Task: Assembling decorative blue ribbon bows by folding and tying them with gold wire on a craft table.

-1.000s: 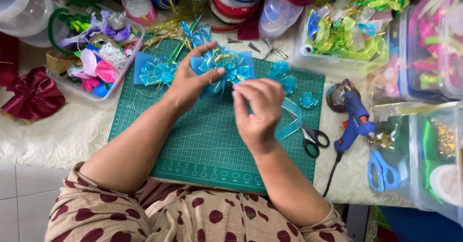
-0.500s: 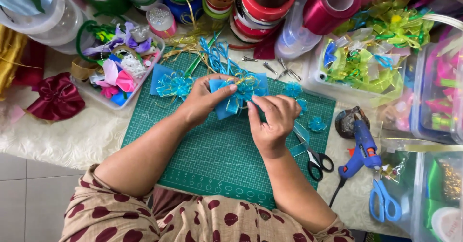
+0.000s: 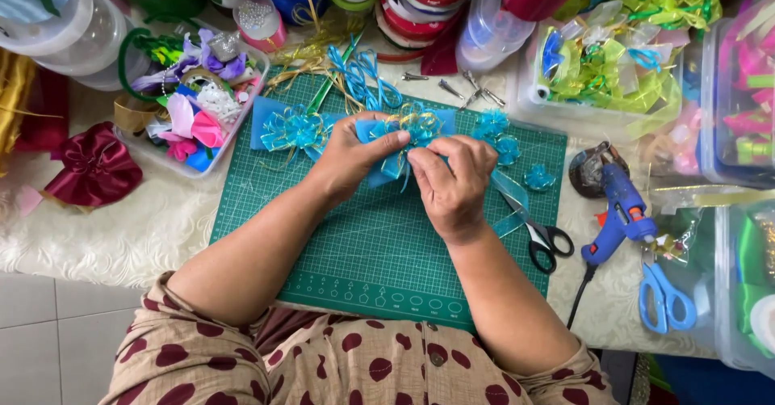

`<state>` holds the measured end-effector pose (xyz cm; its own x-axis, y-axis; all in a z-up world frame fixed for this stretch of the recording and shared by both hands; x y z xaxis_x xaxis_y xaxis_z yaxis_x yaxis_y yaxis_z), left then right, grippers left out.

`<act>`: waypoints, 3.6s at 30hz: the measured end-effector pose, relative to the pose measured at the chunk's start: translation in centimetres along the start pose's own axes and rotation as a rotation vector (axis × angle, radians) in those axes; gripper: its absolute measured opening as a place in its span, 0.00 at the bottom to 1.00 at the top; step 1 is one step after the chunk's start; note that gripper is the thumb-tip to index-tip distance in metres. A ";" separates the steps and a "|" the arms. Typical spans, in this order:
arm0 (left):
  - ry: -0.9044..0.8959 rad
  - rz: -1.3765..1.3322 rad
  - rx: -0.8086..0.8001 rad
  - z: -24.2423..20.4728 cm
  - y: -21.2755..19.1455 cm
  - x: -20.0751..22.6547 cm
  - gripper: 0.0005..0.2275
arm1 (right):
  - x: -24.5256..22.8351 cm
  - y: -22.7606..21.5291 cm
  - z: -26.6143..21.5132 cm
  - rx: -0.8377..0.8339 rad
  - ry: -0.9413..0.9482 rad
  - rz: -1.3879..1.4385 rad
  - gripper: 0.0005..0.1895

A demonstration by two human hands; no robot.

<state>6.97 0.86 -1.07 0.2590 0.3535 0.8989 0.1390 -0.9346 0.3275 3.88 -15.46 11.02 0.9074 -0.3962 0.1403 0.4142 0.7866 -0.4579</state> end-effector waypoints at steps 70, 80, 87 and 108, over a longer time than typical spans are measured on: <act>-0.007 -0.257 -0.058 -0.9 2.5 0.1 0.10 | 1.2 -0.9 -1.4 -0.067 0.030 0.155 0.05; 0.071 -0.074 -0.019 -2.2 2.9 1.3 0.15 | 1.7 -1.8 -1.1 -0.038 0.129 0.262 0.03; 0.031 -0.013 0.004 -2.5 3.3 1.0 0.17 | 3.8 -2.7 -1.3 -0.043 0.266 0.389 0.08; 0.011 0.114 0.044 -2.2 2.9 0.5 0.20 | 4.5 -0.2 -3.8 -0.030 0.668 0.635 0.05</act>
<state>5.36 -1.77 0.98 0.2653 0.2447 0.9326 0.1509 -0.9659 0.2106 7.64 -19.23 8.42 0.7306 -0.0924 -0.6765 -0.1580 0.9410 -0.2992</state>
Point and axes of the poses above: each hand's wrist, its own z-axis towards the middle knuckle, its own y-axis out of the palm, x = y × z, the point moved 7 cm from there along z, towards the middle knuckle, and after that the axes turned 15 degrees about -y, right-handed, at the moved point
